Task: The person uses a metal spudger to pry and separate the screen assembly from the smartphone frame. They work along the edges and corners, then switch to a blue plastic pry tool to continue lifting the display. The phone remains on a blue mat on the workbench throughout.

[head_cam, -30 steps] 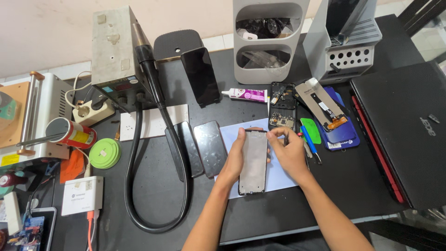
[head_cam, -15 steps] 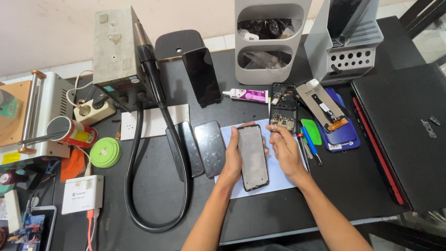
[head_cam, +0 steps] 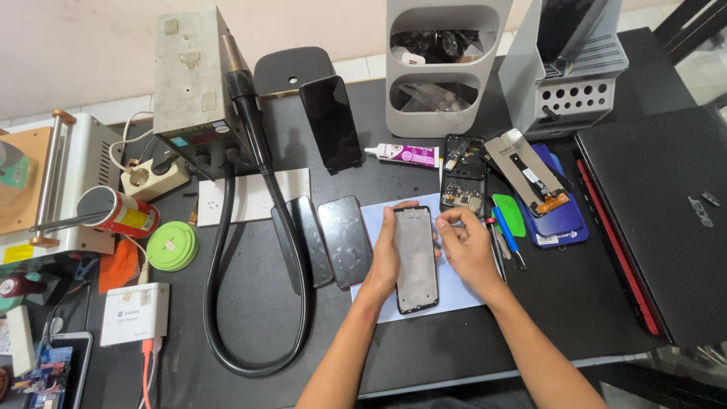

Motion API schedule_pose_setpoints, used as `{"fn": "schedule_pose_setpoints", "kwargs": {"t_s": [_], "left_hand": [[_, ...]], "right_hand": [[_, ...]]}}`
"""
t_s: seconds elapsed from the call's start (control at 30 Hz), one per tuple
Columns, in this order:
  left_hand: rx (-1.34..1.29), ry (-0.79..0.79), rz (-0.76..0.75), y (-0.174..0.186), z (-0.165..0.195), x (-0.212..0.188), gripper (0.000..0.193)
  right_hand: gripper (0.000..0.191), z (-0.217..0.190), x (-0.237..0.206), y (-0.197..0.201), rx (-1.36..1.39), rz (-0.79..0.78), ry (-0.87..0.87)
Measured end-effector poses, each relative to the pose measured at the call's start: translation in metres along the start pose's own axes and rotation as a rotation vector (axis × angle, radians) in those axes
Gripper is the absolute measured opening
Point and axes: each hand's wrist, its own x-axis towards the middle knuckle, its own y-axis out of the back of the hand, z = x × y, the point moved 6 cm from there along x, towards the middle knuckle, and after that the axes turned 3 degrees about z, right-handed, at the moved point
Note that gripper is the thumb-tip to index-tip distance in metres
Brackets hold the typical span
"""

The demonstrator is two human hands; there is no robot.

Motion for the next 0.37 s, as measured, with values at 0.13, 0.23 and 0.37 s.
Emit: {"fn": "schedule_pose_setpoints", "kwargs": {"t_s": [0.13, 0.23, 0.37], "left_hand": [[0.012, -0.035, -0.001, 0.0, 0.001, 0.0, 0.072], [0.013, -0.008, 0.006, 0.0, -0.001, 0.0, 0.071], [0.002, -0.015, -0.003, 0.0, 0.001, 0.001, 0.07]], "right_hand": [[0.019, -0.015, -0.002, -0.004, 0.054, -0.052, 0.077], [0.025, -0.017, -0.004, -0.003, 0.034, -0.035, 0.044], [0.032, -0.016, -0.003, -0.003, 0.048, -0.036, 0.001]]}}
